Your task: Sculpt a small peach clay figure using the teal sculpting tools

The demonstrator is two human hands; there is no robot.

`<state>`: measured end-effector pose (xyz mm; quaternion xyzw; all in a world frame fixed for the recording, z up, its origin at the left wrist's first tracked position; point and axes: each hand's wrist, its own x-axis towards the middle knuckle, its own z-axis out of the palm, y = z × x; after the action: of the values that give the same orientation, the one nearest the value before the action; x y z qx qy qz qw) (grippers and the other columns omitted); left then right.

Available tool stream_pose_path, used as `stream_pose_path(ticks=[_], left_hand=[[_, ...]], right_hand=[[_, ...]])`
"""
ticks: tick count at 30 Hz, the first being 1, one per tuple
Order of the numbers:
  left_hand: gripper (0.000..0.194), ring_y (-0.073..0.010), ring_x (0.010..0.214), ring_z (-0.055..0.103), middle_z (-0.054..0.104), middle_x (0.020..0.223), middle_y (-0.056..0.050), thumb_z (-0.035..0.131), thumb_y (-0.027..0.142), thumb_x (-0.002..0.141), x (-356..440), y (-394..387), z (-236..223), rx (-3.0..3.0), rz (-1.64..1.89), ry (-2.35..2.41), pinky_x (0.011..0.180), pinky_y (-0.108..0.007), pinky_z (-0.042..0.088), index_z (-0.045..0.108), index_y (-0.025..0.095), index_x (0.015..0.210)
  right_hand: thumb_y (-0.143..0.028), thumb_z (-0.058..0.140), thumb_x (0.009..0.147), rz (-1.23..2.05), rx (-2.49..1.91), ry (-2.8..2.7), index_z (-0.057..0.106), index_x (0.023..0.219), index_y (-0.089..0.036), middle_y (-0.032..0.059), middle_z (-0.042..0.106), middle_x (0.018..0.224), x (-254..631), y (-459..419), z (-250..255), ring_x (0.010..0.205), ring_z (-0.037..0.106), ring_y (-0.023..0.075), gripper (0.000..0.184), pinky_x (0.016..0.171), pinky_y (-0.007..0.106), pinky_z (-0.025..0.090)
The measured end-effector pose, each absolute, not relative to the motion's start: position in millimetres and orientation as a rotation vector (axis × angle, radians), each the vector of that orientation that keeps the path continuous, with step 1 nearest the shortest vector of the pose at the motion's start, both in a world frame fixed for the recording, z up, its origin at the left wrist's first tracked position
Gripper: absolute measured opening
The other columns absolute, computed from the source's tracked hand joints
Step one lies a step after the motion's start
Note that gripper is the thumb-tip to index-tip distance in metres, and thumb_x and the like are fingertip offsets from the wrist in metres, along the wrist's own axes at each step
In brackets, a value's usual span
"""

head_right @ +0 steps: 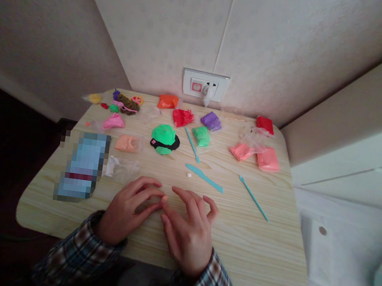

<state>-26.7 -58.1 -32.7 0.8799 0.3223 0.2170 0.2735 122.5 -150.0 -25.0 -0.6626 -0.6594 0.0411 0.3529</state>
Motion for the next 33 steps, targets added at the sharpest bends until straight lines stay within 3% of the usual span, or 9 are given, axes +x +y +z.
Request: stream_pose_path(ticks=[23, 33], left_hand=[[0.011, -0.0210, 0.092, 0.060, 0.061, 0.104, -0.007, 0.061, 0.017, 0.083, -26.0, -58.3, -31.2, 2.382, 0.579, 0.873, 0.081, -0.038, 0.053, 0.062, 0.019, 0.093], [0.013, -0.0190, 0.086, 0.061, 0.061, 0.105, -0.007, 0.062, 0.017, 0.082, -25.2, -57.2, -30.8, 2.376, 0.578, 0.867, 0.079, -0.037, 0.052, 0.063, 0.019, 0.095]], right_hand=[[-0.025, 0.052, 0.088, 0.096, -1.775, -1.700, 0.070, 0.100, -0.033, 0.0037, 0.059, 0.125, 123.3, -149.9, -24.5, 0.109, 0.053, 0.0247, 0.023, 0.093, 0.046, 0.029], [-0.024, 0.051, 0.090, 0.095, -1.848, -1.622, 0.065, 0.111, -0.029, 0.0063, 0.056, 0.126, 128.5, -149.0, -28.6, 0.109, 0.052, 0.0250, 0.026, 0.092, 0.044, 0.031]])
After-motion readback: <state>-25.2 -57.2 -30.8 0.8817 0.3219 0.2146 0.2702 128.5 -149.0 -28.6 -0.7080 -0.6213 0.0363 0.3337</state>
